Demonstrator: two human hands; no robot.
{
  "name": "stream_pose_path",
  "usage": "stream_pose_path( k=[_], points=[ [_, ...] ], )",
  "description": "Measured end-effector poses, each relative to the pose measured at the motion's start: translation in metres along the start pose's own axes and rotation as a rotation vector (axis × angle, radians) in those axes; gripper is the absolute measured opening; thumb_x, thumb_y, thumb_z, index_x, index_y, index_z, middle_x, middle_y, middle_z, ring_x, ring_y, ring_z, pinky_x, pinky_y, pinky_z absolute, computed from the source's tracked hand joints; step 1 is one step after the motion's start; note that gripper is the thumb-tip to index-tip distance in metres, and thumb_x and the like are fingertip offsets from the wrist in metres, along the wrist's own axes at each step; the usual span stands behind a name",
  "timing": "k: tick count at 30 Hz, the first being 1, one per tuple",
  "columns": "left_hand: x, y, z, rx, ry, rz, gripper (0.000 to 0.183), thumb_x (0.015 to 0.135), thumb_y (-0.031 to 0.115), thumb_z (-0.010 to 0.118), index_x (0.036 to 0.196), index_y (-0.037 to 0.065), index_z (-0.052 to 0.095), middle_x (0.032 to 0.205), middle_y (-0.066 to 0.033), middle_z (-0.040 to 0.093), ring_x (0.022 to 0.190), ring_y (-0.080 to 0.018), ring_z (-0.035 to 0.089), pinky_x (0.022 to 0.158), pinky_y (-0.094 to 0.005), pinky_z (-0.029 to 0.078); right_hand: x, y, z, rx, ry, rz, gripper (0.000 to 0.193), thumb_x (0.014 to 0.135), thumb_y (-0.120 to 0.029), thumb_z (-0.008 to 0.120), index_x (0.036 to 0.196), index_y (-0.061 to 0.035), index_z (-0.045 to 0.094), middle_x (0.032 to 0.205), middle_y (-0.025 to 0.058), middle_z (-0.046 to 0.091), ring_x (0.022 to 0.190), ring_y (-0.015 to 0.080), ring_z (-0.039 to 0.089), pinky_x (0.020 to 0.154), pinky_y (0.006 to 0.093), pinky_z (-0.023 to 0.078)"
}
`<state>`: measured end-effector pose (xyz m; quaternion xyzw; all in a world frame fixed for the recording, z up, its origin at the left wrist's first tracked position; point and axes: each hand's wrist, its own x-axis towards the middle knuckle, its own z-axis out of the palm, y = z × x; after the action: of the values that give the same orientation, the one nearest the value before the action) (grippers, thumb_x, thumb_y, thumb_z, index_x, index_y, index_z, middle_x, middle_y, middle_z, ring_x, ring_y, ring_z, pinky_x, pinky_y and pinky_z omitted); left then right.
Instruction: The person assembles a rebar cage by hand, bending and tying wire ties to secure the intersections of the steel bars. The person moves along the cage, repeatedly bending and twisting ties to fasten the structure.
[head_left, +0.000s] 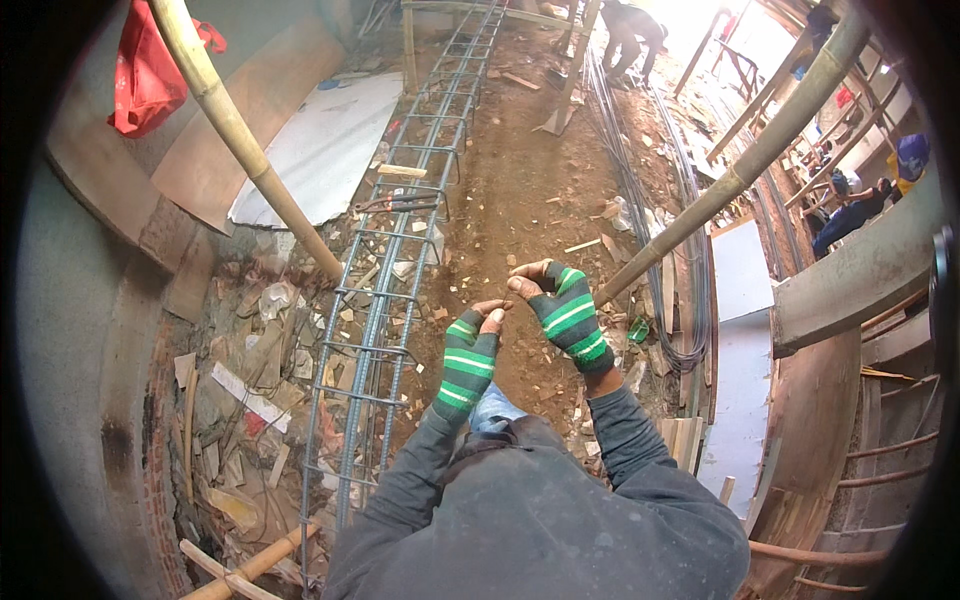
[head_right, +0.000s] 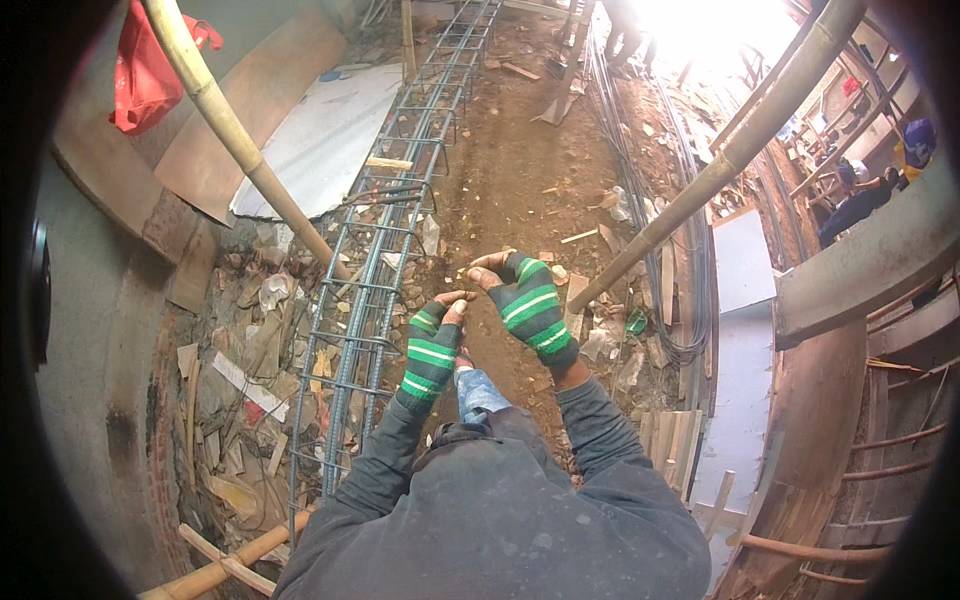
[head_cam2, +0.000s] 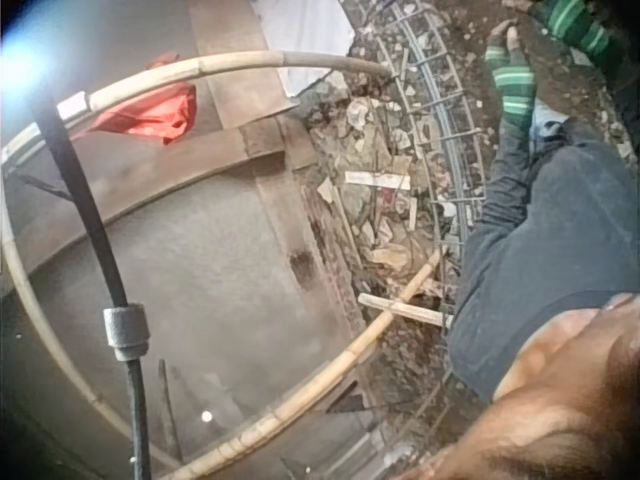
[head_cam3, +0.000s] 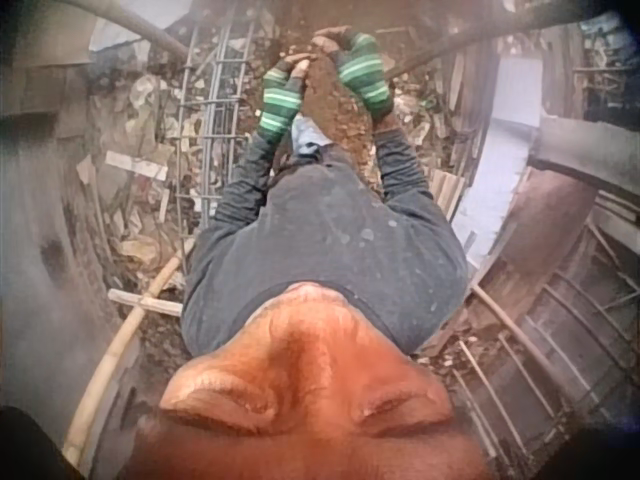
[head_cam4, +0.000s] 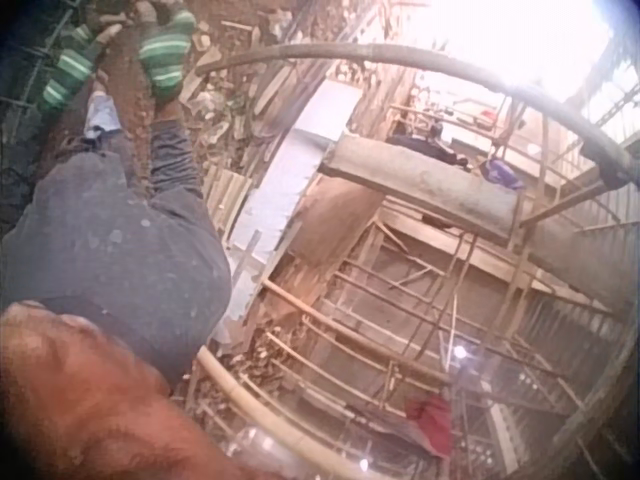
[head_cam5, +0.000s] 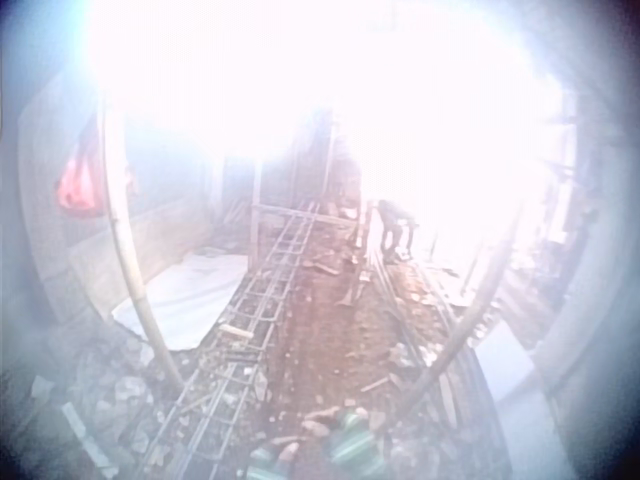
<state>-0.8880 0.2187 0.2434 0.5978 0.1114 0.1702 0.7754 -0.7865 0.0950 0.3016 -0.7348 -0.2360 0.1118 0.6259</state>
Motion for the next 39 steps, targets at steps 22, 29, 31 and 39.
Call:
stream_pose_path(
  k=[22, 29, 31, 39],
  points=[
    [0.005, -0.014, 0.008, -0.115, -0.015, -0.170, 0.023, 0.102, 0.020, 0.063, 0.117, 0.004, 0.068, 0.080, 0.0022, 0.062, 0.067, -0.0031, 0.052, 0.054, -0.0214, 0.040, -0.030, 0.015, 0.048, 0.463, 0.241, 0.172, 0.030, 0.103, -0.025, 0.062, 0.124, -0.0037, 0.065, 0.103, 0.0061, 0.072, 0.082, 0.0097, 0.067, 0.065, 0.0219, 0.053],
    [0.002, -0.047, 0.003, 0.163, -0.180, 0.010, 0.041, 0.098, 0.017, 0.067, 0.135, 0.002, 0.057, 0.122, -0.0139, 0.065, 0.113, -0.0218, 0.062, 0.093, -0.0358, 0.054, 0.016, 0.039, -0.087, 0.433, 0.662, 0.010, 0.029, 0.104, -0.024, 0.060, 0.126, -0.0056, 0.064, 0.085, -0.0035, 0.059, 0.065, 0.0063, 0.055, 0.053, 0.0219, 0.047],
    [0.000, -0.061, -0.020, 0.143, -0.218, -0.086, 0.042, 0.098, 0.016, 0.067, 0.136, 0.002, 0.056, 0.120, -0.0136, 0.066, 0.109, -0.0221, 0.064, 0.092, -0.0350, 0.055, 0.031, 0.057, -0.170, 0.278, 0.796, -0.048, 0.030, 0.101, -0.017, 0.062, 0.128, -0.0046, 0.067, 0.080, -0.0066, 0.054, 0.065, 0.0064, 0.049, 0.055, 0.0235, 0.048],
    [-0.030, -0.121, -0.107, 0.267, -0.110, -0.282, 0.032, 0.098, 0.021, 0.068, 0.120, -0.002, 0.065, 0.104, -0.0086, 0.069, 0.085, -0.0135, 0.067, 0.072, -0.0269, 0.055, 0.089, 0.111, -0.420, -0.762, 1.188, 0.084, 0.030, 0.094, -0.017, 0.060, 0.117, -0.0092, 0.076, 0.083, 0.0095, 0.072, 0.068, 0.0203, 0.061, 0.066, 0.0357, 0.048]
  ],
)
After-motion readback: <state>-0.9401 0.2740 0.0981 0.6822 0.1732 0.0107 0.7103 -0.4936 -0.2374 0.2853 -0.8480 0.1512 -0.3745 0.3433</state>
